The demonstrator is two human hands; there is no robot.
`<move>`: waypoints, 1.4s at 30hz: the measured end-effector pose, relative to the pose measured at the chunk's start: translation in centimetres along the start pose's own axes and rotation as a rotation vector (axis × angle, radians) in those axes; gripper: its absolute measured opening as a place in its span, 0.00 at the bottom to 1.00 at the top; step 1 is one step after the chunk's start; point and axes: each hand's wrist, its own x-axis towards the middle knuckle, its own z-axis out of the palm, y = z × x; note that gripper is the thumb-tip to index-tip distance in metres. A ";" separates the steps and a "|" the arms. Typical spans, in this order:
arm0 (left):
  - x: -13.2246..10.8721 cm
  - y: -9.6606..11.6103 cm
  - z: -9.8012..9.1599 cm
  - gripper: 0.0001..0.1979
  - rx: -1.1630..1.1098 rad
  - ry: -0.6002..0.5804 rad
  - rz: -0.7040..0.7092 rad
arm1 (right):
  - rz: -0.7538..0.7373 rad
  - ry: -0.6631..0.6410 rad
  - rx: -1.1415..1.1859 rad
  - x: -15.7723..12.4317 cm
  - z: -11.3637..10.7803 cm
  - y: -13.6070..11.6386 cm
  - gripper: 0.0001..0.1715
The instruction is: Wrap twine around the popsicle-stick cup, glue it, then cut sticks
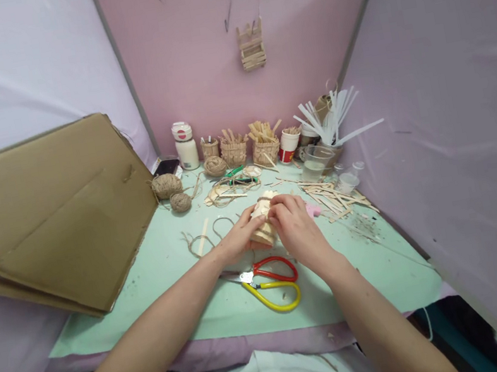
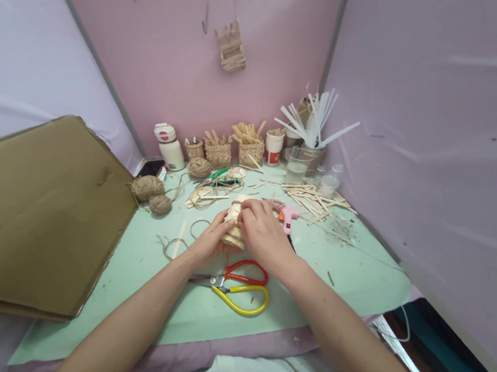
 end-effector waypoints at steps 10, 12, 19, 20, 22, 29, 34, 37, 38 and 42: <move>0.2 -0.4 0.3 0.19 -0.025 0.049 -0.017 | -0.006 -0.001 0.015 0.0 0.2 0.1 0.08; 0.2 -0.4 0.3 0.20 -0.022 0.047 -0.011 | 0.000 -0.001 0.007 0.0 0.1 0.1 0.08; 0.1 -0.3 0.3 0.21 0.007 0.036 0.008 | 0.003 0.001 0.010 0.1 0.0 0.1 0.07; 0.1 -0.3 0.3 0.21 0.011 0.040 0.013 | 0.008 0.022 0.030 0.1 0.0 0.2 0.06; 0.0 -0.2 0.4 0.20 0.015 0.061 0.021 | 0.030 0.074 0.095 0.0 0.1 0.3 0.06; 0.4 -0.5 0.3 0.19 -0.022 0.149 0.065 | 0.182 0.228 0.285 -1.1 0.3 0.8 0.07; 0.8 -0.8 -0.1 0.20 -0.044 0.189 0.080 | 0.290 0.269 0.267 -2.6 -0.1 2.1 0.06; 0.9 -0.7 -0.1 0.20 -0.060 0.187 0.075 | 0.431 0.234 0.133 -3.5 -0.8 3.8 0.08; 0.9 -0.7 -0.1 0.20 -0.063 0.188 0.074 | 0.492 0.199 0.068 -3.6 -1.0 4.5 0.10; 0.9 -0.6 -0.1 0.19 -0.062 0.217 0.067 | 0.756 -0.089 -0.119 -3.6 -1.5 7.1 0.17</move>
